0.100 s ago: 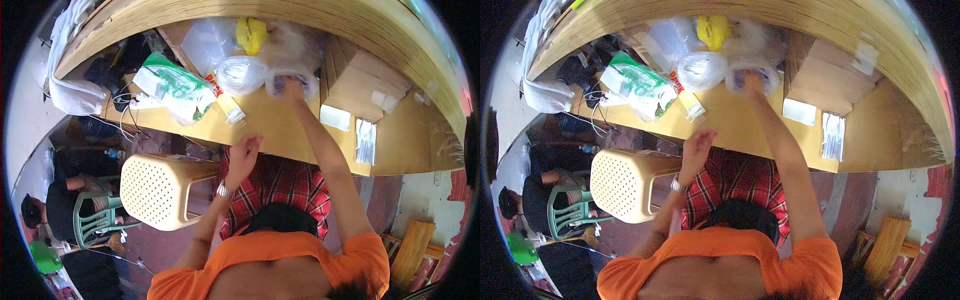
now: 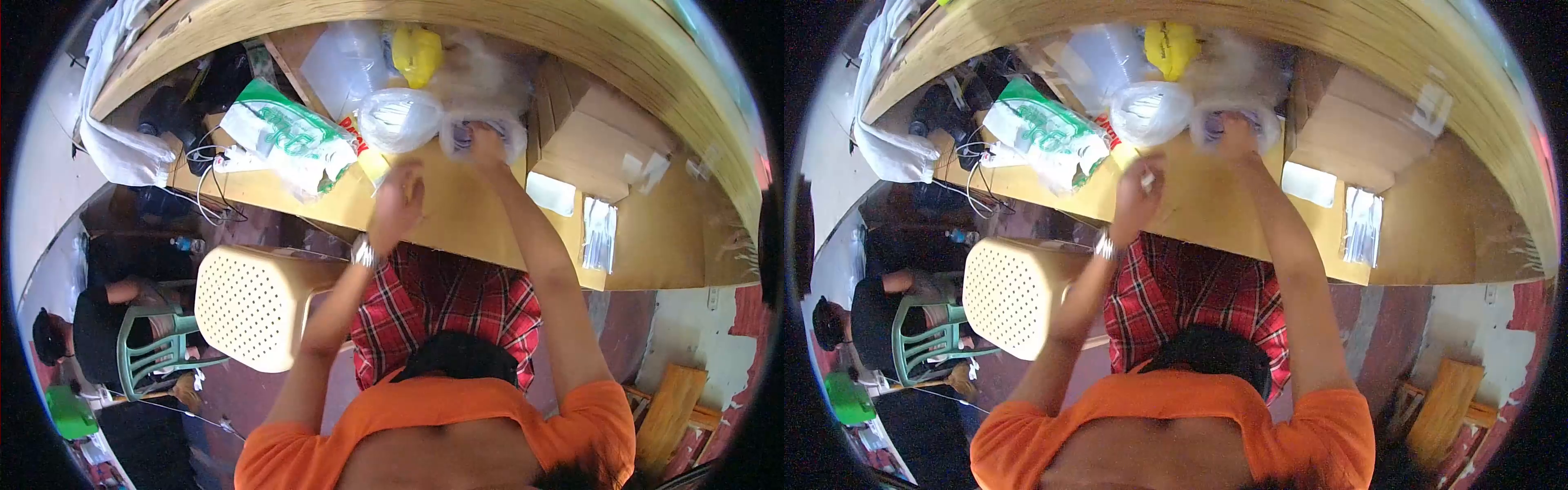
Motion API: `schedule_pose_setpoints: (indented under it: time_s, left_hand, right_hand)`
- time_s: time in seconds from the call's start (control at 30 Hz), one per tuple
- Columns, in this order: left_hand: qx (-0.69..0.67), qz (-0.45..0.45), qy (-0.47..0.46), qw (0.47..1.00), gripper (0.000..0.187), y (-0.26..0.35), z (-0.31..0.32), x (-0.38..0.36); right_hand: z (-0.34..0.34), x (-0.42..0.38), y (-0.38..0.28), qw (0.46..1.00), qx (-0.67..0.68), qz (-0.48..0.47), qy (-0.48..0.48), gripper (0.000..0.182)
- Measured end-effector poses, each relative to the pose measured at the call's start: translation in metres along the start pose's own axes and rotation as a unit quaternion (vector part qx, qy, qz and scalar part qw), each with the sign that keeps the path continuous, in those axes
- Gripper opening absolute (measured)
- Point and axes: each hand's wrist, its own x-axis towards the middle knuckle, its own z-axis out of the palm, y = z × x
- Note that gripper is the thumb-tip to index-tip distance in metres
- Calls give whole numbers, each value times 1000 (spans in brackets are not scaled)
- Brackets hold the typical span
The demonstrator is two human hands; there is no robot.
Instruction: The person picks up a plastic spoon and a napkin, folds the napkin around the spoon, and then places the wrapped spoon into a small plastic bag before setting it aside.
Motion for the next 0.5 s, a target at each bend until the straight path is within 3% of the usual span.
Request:
schedule_pose_setpoints:
  time_s: [0.03, 0.1, 0.2, 0.3, 0.4, 0.5]
  left_hand:
    - [17, 52, 82, 995, 31, -10, 6, 24]
    - [116, 68, 120, 984, 38, -30, 8, 69]
    - [207, 0, -114, 972, 40, -101, 26, 116]
    - [296, -41, -206, 932, 38, -125, 49, 116]
    - [309, 10, -102, 946, 32, -159, 77, 98]
    - [325, 59, -44, 943, 27, -173, 84, 84]
  right_hand:
    - [7, -1, 15, 998, -53, -32, 28, 26]
    - [11, 4, 35, 990, -98, -74, 75, 22]
    - [3, -2, 42, 991, -43, -78, 97, 21]
    - [2, -17, 44, 996, 27, -46, 70, 20]
    - [19, -31, 63, 996, 1, -39, 75, 18]
    - [-15, -58, 33, 985, -5, -109, 135, 17]
